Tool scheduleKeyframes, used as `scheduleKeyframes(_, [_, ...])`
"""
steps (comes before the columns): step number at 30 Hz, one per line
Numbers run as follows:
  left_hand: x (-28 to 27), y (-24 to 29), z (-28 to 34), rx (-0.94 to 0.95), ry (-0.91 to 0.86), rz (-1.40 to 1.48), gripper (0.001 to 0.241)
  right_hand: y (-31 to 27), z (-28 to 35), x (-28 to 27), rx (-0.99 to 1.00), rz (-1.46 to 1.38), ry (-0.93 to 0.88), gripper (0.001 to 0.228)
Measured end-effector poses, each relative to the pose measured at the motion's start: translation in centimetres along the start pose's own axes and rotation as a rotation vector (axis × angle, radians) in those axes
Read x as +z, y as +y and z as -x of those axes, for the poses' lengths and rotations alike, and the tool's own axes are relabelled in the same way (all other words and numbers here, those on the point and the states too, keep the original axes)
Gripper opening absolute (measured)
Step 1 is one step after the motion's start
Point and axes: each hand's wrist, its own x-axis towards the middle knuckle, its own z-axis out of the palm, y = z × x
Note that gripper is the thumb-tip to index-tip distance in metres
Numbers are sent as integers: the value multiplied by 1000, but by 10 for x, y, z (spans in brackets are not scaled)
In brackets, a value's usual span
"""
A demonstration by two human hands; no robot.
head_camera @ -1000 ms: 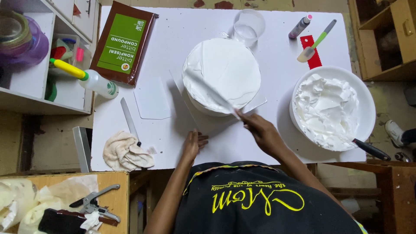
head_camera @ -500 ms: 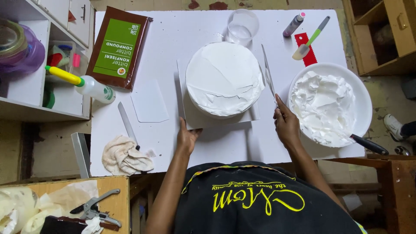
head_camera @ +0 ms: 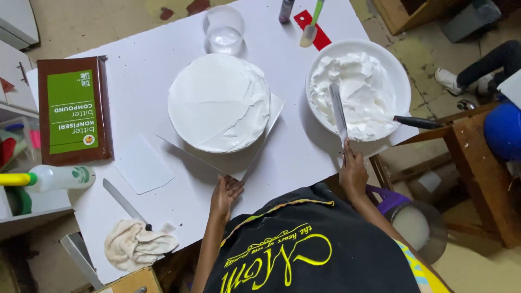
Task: Applying and smoothing white frosting onto a round cake using a spatula.
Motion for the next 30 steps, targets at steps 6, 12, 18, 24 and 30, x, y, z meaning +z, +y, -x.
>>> scheduleKeyframes(6, [-18, 22, -19, 161, 99, 136, 81, 90, 80, 3, -53, 96, -18, 65])
scheduleKeyframes(12, [-67, 39, -67, 285, 270, 392, 96, 132, 154, -33, -139, 160, 19, 84])
scheduleKeyframes(18, [-55, 19, -75, 219, 327, 320, 72, 50, 52, -29, -82, -132, 105, 48])
scheduleKeyframes(24, [-47, -21, -82, 241, 186, 287, 68, -117, -52, -58, -287, -335, -31, 52])
scheduleKeyframes(30, [-15, -18, -55, 199, 142, 324, 66, -180, -107, -45, -372, -208, -187, 44])
